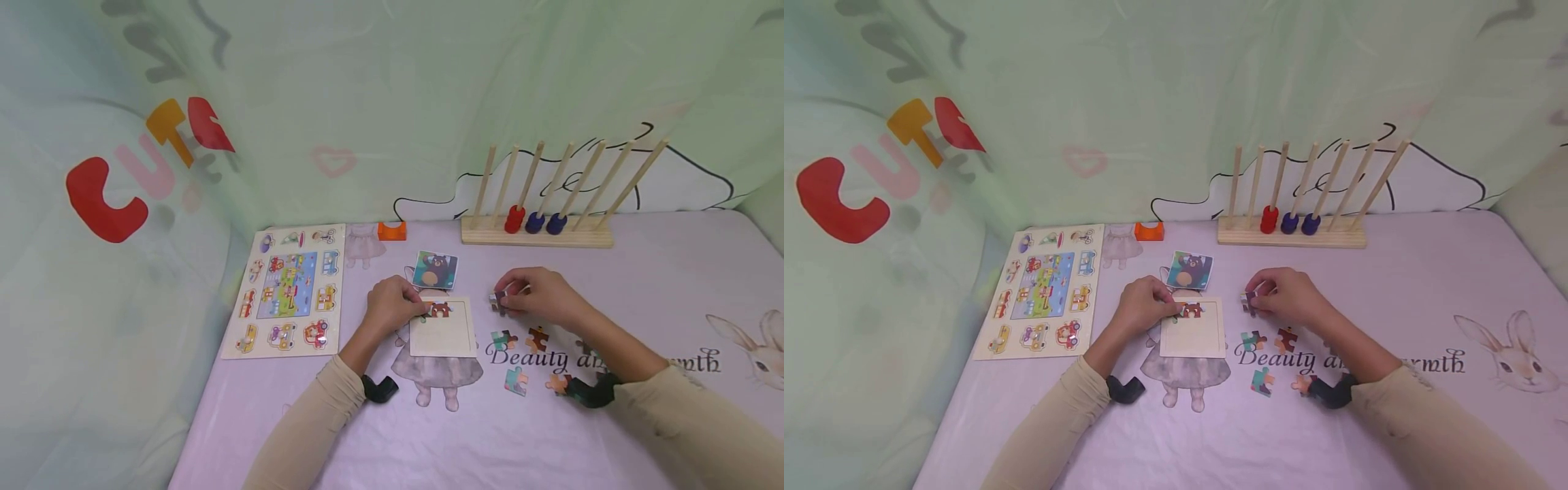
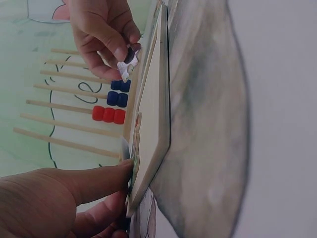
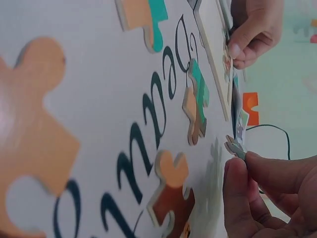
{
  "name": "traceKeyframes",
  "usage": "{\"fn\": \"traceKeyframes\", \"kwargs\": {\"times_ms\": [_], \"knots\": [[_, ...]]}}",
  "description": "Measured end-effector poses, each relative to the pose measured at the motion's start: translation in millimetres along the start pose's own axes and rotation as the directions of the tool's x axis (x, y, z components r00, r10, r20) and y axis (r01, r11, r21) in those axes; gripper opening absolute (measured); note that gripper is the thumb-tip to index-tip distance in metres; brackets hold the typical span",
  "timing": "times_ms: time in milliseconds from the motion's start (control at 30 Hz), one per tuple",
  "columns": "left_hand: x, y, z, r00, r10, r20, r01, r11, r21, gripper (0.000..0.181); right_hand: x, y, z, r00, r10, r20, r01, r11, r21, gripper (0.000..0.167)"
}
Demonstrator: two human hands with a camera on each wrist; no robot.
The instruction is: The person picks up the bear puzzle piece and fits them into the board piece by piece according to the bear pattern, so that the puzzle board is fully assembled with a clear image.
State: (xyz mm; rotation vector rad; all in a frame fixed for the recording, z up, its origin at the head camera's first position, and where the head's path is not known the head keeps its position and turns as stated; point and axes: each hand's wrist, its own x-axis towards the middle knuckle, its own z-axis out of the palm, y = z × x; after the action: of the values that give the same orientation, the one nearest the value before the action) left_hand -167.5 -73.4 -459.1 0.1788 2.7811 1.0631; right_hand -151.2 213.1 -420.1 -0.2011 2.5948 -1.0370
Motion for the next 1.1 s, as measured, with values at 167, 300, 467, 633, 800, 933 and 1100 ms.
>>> {"fn": "traceKeyframes", "kwargs": {"times_ms": [167, 300, 467, 633, 800, 933, 1100], "knots": [[-0.1, 0.0, 0.0, 1.0, -0.001, 0.0, 0.001, 1.0, -0.004, 0.021, 2.8, -5.1, 6.9, 1.0, 0.017, 0.012, -0.017, 0.999, 0.031, 0.021], [0.2, 0.0, -0.1, 1.0, 0.004, -0.003, -0.004, 1.0, 0.001, 0.021, 4.7, -9.4, 11.0, 1.0, 0.019, 0.01, -0.019, 0.999, 0.04, 0.02], [-0.1, 0.3, -0.9, 1.0, 0.014, -0.004, -0.014, 1.0, 0.01, 0.021, 8.1, -11.9, 15.3, 1.0, 0.011, 0.022, -0.012, 0.998, 0.054, 0.019], [-0.4, 0.8, -1.5, 1.0, 0.016, -0.003, -0.016, 1.0, 0.004, 0.021, 12.3, -13.8, 19.9, 0.999, 0.021, 0.049, -0.026, 0.994, 0.105, 0.021], [-0.2, 0.9, -1.4, 1.0, 0.021, -0.005, -0.021, 1.0, 0.007, 0.02, 14.5, -18.1, 24.3, 0.995, 0.06, 0.075, -0.072, 0.982, 0.174, 0.023], [-0.1, 0.7, -1.1, 1.0, 0.015, -0.001, -0.015, 1.0, 0.005, 0.02, 16.2, -21.1, 27.9, 0.994, 0.071, 0.084, -0.086, 0.978, 0.191, 0.022], [-0.2, 1.0, -1.3, 1.0, 0.003, 0.003, -0.003, 1.0, -0.011, 0.021, 19.4, -23.5, 32.7, 0.994, 0.072, 0.087, -0.088, 0.977, 0.194, 0.021]]}}
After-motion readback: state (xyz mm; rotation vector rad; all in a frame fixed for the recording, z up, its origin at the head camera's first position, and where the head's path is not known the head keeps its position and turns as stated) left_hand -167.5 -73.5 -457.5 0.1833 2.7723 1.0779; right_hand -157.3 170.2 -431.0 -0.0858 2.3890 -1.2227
